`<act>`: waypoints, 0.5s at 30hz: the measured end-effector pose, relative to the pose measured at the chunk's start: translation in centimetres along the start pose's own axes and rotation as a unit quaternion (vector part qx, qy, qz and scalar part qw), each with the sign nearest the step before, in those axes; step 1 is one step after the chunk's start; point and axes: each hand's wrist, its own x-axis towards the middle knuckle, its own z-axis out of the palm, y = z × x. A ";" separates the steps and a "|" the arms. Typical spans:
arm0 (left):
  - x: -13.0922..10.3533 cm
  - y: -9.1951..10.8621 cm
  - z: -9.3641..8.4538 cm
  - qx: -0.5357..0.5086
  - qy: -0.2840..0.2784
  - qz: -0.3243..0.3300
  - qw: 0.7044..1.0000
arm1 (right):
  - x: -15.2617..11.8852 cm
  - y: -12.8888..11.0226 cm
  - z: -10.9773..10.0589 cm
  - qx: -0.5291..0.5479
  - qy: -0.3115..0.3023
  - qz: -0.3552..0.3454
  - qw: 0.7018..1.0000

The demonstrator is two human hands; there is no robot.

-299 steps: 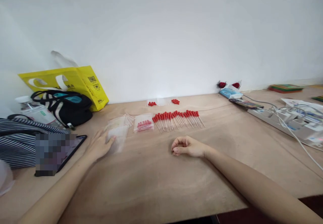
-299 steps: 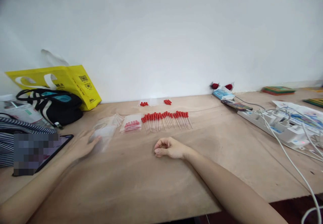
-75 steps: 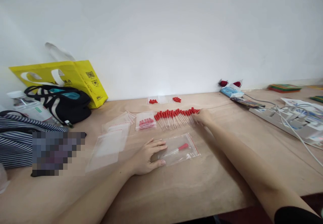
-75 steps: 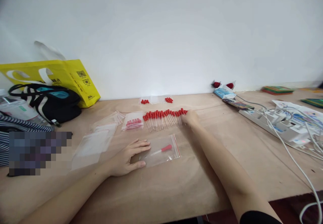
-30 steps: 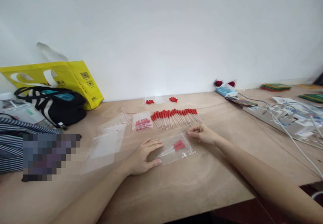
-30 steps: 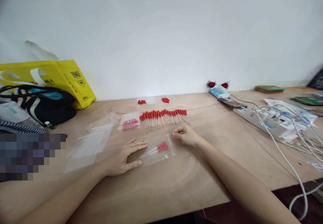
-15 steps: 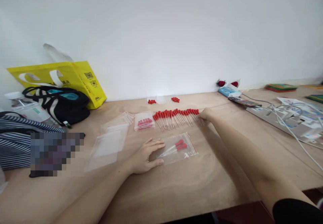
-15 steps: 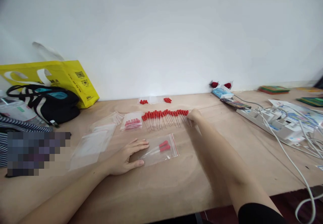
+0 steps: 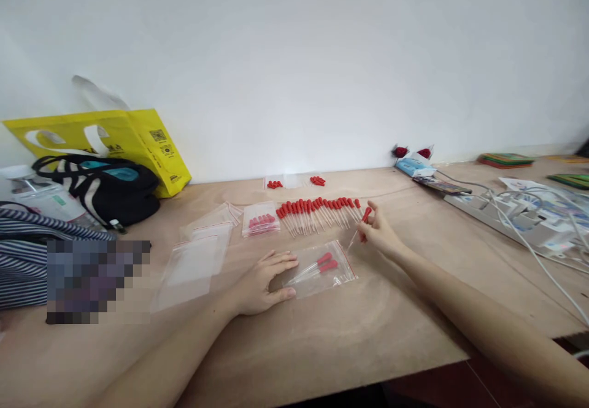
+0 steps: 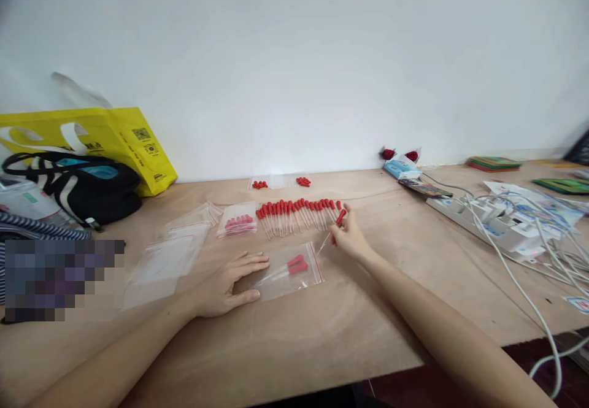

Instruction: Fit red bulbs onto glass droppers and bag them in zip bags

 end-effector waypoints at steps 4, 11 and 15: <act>-0.1 -0.2 0.1 -0.003 0.000 0.002 1.000 | -3.0 0.5 1.9 0.130 0.000 0.032 0.991; -0.1 -0.2 0.2 0.005 0.000 -0.002 1.000 | -3.3 0.8 2.2 0.210 0.003 0.070 0.975; 0.0 0.0 0.1 0.006 -0.004 -0.006 1.000 | -3.3 0.7 2.2 0.225 0.006 0.036 0.974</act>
